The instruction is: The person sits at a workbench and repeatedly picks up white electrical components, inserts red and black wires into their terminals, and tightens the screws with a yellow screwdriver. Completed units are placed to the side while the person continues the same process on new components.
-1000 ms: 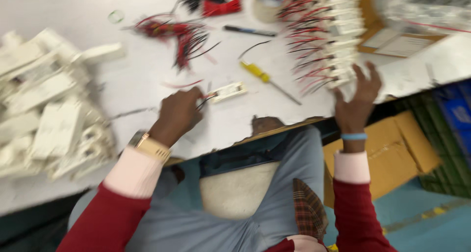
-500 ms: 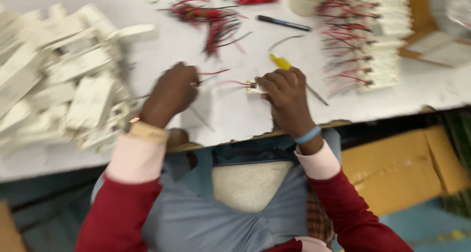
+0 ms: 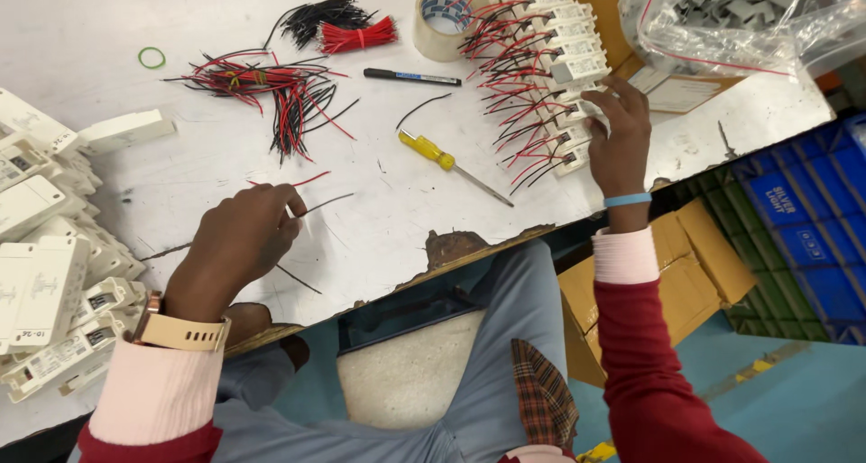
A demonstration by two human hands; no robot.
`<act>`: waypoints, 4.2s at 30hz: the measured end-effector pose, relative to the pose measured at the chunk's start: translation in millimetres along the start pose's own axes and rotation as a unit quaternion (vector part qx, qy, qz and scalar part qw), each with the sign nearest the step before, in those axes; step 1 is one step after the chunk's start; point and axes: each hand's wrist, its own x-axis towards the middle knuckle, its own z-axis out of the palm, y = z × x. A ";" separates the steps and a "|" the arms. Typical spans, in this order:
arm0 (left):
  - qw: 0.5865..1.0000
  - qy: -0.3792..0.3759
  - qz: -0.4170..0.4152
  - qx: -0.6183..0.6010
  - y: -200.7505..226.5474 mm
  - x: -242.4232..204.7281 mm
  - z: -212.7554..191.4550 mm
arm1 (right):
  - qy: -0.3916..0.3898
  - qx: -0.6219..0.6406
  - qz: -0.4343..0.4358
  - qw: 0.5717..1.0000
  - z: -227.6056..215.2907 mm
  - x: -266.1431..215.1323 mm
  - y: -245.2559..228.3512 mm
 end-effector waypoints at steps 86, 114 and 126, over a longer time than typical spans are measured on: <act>0.796 0.396 -0.256 0.380 -118.3 83.7 1.1 | -0.149 0.257 -0.064 0.953 110.7 -50.8 -221.0; 0.928 0.343 -0.004 0.147 -127.2 65.7 2.8 | -0.161 0.291 -0.040 0.942 113.3 -52.1 -214.7; 0.880 0.205 0.212 -0.371 -49.7 62.9 8.6 | -0.171 0.366 0.001 0.915 110.4 -50.0 -216.6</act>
